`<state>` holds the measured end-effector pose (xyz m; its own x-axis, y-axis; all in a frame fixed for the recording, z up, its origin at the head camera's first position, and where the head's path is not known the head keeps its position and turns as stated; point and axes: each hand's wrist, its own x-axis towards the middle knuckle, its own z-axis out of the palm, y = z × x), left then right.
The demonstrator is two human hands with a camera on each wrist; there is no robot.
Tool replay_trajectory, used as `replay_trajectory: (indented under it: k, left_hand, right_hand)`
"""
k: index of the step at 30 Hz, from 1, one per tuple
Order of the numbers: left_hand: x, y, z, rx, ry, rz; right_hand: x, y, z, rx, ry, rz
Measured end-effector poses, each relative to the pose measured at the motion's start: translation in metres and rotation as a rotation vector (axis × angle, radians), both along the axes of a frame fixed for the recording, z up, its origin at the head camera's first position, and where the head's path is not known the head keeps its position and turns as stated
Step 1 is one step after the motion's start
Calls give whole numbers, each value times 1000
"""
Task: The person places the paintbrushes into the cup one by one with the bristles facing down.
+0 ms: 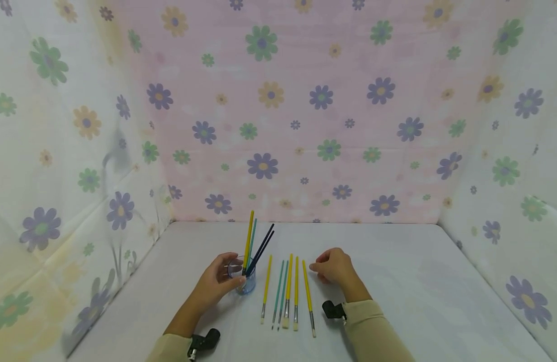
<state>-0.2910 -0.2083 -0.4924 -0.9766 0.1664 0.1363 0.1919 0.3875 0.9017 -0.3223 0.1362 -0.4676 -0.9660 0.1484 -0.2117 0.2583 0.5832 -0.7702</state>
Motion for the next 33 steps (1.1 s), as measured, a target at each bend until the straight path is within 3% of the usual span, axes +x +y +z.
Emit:
replay_trajectory:
  k: [19, 26, 33]
  left_hand:
    - [0, 0, 1, -13, 5, -7]
    - [-1, -2, 0, -9, 10, -21]
    - [-3, -3, -1, -11, 13, -31]
  right_hand:
    - [5, -18, -6, 99, -9, 125]
    - [10, -22, -6, 135, 27, 167]
    - [14, -24, -2, 148, -10, 185]
